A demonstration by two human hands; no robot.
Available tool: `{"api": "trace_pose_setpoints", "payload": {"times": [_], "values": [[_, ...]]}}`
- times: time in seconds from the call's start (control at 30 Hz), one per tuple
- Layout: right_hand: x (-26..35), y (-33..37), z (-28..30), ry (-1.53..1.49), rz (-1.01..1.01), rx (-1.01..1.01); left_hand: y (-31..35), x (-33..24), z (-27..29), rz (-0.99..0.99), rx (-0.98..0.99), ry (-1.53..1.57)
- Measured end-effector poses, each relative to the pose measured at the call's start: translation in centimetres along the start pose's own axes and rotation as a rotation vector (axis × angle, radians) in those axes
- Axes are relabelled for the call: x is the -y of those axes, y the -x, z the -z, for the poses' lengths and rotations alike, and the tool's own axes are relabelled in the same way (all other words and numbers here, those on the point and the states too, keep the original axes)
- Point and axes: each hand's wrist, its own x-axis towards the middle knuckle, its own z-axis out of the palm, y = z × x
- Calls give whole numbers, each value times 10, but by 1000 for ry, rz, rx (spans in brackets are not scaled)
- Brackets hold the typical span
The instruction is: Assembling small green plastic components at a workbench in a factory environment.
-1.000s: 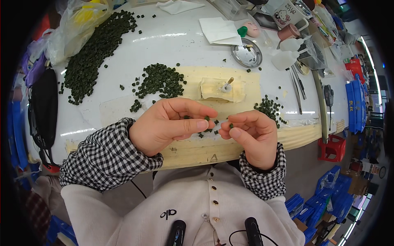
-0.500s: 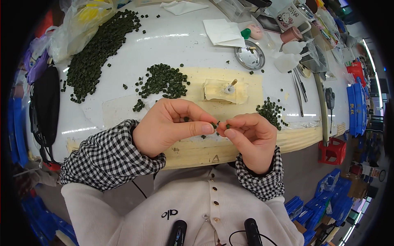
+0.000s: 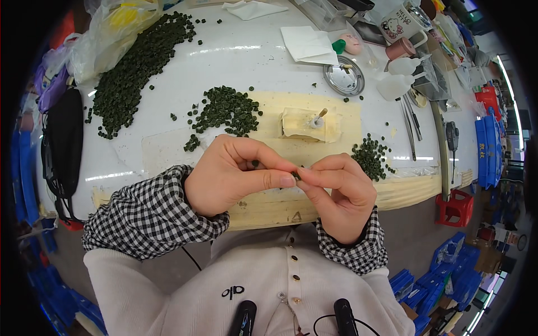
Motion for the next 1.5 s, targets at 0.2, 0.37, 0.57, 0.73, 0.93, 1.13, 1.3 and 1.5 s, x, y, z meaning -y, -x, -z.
{"api": "trace_pose_setpoints", "payload": {"times": [0.2,0.37,0.57,0.73,0.93,1.13,1.3,1.5], "values": [[1,1,-2,-33,-9,-1,1,0,-1,-3,-2,29],[0,3,-2,-24,38,-8,0,-1,2,44,23,24],[0,4,-2,-51,-24,-49,1,-6,1,-163,8,-267],[1,4,-3,-51,-17,-42,5,-7,0,-166,-53,-337],[-2,3,-6,-5,4,-53,5,-10,0,-297,-159,-498],[-2,3,-8,5,22,-35,5,-10,1,-378,-183,-606],[2,-1,-5,49,34,29,4,-4,1,-443,-190,-625],[2,-5,2,89,68,101,4,-2,0,-444,-185,-602]]}}
